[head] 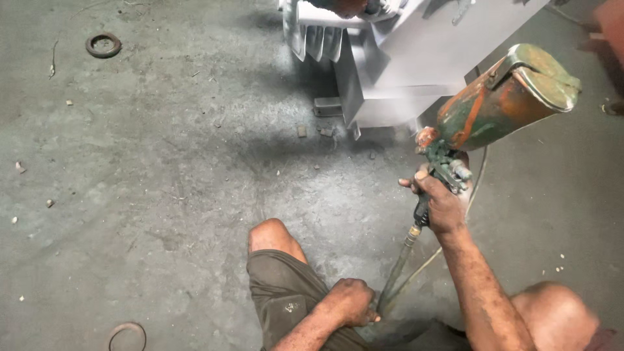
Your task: The person holds a spray gun connected to a hose and applies white paint to a metal machine assembly with cylindrical components on the workshop floor, moving the gun across different surfaces. At the end the person opens the paint container lid and walks across the workshop carrying the spray gun.
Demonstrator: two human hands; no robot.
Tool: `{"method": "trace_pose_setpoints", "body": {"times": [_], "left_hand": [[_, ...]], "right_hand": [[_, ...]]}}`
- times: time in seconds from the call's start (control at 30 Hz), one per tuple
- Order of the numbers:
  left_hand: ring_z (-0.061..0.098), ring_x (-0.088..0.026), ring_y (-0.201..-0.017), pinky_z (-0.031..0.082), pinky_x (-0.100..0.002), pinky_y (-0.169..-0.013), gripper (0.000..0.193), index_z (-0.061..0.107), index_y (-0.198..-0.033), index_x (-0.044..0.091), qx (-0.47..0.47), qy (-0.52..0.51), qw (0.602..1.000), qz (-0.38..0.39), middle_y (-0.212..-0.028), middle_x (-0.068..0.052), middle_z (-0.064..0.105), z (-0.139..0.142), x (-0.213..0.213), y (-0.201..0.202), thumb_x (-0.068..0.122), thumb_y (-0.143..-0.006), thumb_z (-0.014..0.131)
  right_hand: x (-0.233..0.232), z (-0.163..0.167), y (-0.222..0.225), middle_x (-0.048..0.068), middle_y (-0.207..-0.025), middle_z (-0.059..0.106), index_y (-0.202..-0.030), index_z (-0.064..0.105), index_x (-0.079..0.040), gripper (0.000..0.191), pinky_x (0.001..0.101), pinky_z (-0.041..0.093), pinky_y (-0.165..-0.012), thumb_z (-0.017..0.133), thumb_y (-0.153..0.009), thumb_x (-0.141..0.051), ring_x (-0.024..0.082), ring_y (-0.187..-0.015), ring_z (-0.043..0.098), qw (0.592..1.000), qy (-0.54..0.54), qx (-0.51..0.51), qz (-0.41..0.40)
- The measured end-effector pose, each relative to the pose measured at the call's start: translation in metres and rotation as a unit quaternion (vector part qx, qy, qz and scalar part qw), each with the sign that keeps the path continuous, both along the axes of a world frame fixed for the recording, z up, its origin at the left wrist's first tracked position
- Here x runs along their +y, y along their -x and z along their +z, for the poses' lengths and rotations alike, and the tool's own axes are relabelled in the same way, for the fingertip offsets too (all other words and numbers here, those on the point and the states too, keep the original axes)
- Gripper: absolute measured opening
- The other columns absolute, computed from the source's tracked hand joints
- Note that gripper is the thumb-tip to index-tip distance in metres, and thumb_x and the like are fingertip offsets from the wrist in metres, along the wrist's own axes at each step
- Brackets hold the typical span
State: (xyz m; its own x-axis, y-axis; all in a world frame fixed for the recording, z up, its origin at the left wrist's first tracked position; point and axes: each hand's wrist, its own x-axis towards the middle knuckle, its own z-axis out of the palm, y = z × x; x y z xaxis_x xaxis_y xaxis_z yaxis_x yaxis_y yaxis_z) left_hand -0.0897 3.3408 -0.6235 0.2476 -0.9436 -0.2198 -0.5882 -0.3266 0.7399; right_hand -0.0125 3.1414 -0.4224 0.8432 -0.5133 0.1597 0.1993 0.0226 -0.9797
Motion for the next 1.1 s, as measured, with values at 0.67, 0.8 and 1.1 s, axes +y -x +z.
{"method": "trace_pose_setpoints", "body": {"times": [0.67, 0.8, 1.1], "left_hand": [[0.062, -0.043, -0.112, 0.048, -0.053, -0.098, 0.052, 0.073, -0.106, 0.000, 0.018, -0.049, 0.998, 0.025, -0.111, -0.025, 0.067, -0.019, -0.006, -0.029, 0.047, -0.084, 0.079], [0.062, -0.042, -0.113, 0.047, -0.053, -0.098, 0.054, 0.072, -0.109, 0.001, 0.013, -0.040, 0.999, 0.022, -0.113, -0.025, 0.067, -0.011, -0.010, -0.033, 0.047, -0.083, 0.079], [0.062, -0.042, -0.113, 0.048, -0.052, -0.098, 0.052, 0.071, -0.107, 0.000, 0.027, -0.012, 0.997, 0.070, -0.112, -0.025, 0.068, -0.010, 0.019, -0.041, 0.045, -0.083, 0.079]], "right_hand": [[0.014, 0.060, 0.018, 0.006, -0.092, 0.057, -0.128, 0.048, 0.000, 0.031, 0.0437, 0.066, -0.091, 0.063, -0.101, 0.001, 0.013, -0.080, 0.062, 0.987, 0.156, -0.030, -0.030], [0.033, 0.127, -0.036, 0.002, -0.081, 0.054, -0.126, 0.043, -0.009, 0.044, 0.0346, 0.061, -0.074, 0.069, -0.092, -0.013, 0.011, -0.073, 0.064, 0.957, 0.283, -0.063, -0.009], [-0.033, 0.175, 0.002, 0.004, -0.090, 0.056, -0.121, 0.063, -0.005, 0.021, 0.0503, 0.061, -0.100, 0.051, -0.105, -0.011, 0.015, -0.087, 0.059, 0.971, 0.233, 0.052, 0.017]]}}
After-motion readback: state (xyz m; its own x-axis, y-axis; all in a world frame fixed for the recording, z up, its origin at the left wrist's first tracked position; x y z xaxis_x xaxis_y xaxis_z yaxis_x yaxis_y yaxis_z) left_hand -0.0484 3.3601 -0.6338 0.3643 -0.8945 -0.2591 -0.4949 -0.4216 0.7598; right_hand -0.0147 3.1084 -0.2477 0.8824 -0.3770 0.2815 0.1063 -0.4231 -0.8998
